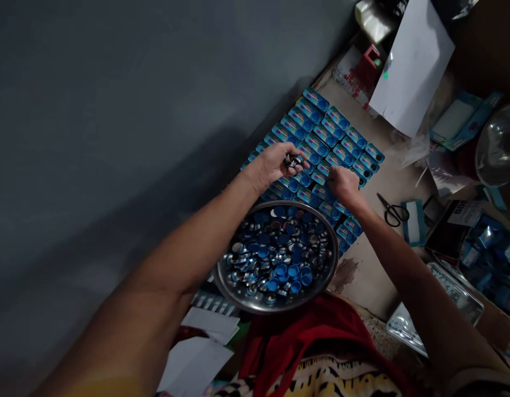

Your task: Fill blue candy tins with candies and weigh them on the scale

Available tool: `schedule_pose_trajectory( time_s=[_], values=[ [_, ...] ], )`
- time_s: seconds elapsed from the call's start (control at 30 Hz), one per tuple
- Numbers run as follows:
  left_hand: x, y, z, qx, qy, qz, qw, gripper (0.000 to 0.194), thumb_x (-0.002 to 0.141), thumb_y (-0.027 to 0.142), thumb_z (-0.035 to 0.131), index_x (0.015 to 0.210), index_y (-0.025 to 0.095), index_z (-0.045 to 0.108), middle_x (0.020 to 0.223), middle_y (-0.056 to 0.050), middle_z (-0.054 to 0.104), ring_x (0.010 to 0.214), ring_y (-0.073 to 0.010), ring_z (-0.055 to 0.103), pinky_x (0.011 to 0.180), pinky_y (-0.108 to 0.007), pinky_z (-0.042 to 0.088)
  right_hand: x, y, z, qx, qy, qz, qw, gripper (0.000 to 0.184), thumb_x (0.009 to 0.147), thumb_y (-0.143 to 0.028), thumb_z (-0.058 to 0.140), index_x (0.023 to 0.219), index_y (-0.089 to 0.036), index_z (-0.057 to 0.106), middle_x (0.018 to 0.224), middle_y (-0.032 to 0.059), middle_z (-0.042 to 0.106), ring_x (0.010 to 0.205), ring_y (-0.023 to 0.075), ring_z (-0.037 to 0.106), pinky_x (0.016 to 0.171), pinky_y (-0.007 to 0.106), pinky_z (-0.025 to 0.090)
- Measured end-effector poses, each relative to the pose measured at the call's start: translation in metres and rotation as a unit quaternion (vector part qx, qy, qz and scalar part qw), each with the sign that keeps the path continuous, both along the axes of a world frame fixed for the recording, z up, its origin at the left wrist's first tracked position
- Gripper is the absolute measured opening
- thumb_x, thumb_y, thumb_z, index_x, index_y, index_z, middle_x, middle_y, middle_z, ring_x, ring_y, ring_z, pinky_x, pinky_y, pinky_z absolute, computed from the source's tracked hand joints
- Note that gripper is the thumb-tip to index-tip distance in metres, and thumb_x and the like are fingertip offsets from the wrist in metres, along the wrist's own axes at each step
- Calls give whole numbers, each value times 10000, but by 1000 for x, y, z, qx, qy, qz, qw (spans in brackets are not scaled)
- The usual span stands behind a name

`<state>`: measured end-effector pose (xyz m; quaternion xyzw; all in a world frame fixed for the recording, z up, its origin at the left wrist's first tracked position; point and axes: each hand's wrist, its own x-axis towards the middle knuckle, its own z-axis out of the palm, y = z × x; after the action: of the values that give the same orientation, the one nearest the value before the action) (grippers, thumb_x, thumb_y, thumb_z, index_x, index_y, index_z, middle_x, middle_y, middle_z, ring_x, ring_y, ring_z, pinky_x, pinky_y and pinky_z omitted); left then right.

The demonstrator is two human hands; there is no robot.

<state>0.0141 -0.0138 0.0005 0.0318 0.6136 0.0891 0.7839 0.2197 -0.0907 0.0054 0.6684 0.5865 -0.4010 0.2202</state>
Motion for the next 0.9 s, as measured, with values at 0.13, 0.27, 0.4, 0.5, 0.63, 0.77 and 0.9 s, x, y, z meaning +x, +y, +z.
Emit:
schedule_pose_trajectory(
  time_s=[0.13, 0.27, 0.4, 0.5, 0.63, 0.77, 0.9],
  values=[
    [-6, 2, 2, 23, -47, -21, 998, 184, 873, 75, 637, 972, 61, 791, 860, -175, 778, 572, -114, 593, 437, -159, 401, -1, 20, -4, -42, -26, 19, 999, 356, 944, -232, 743, 1292, -292, 791, 1294, 104, 835, 1191, 358, 774, 835, 372, 547],
    [-1, 2, 16, 33, -74, -36, 996, 56, 898, 71, 696, 920, 77, 748, 883, -154, 770, 552, -82, 573, 437, -140, 397, 6, 22, -1, -38, -6, 10, 999, 468, 865, -302, 887, 1313, -321, 755, 1297, 76, 836, 1200, 338, 761, 860, 359, 544],
    [8, -3, 23, 41, -71, -77, 994, 93, 912, 97, 778, 850, 85, 709, 913, -152, 782, 548, -64, 571, 433, -133, 385, 19, 5, 8, 30, 84, -96, 991, 284, 892, -232, 817, 1172, -271, 787, 1135, 47, 837, 1070, 263, 754, 860, 327, 537],
    [22, -11, 19, 44, -76, -103, 991, 113, 881, 114, 855, 883, 76, 749, 907, -136, 790, 534, -43, 537, 428, -129, 348, 30, -10, 12, 146, 233, -227, 934, 315, 915, -198, 690, 1212, -210, 795, 1125, 57, 802, 935, 199, 704, 872, 320, 557],
    [57, -20, 16, 40, -97, -114, 988, 187, 830, 93, 912, 976, 79, 795, 816, -59, 720, 536, -37, 542, 429, -116, 330, 53, -22, 12, 160, 352, -280, 879, 432, 920, -232, 653, 1330, -223, 790, 1227, 70, 737, 918, 177, 652, 888, 317, 584],
    [96, -24, 17, 25, -117, -124, 985, 134, 867, 125, 892, 911, 92, 770, 772, -32, 664, 546, -59, 574, 431, -126, 384, 83, -28, 9, 161, 337, -300, 878, 346, 1004, -289, 658, 1310, -244, 814, 1179, 74, 681, 1016, 196, 652, 940, 329, 585],
    [126, -30, 15, 16, -137, -137, 981, 161, 865, 123, 909, 933, 73, 773, 781, -39, 677, 563, -63, 600, 448, -127, 420, 103, -41, 5, 172, 316, -315, 878, 156, 954, -323, 793, 1054, -221, 855, 1120, 69, 702, 934, 188, 652, 902, 329, 576]
  ],
)
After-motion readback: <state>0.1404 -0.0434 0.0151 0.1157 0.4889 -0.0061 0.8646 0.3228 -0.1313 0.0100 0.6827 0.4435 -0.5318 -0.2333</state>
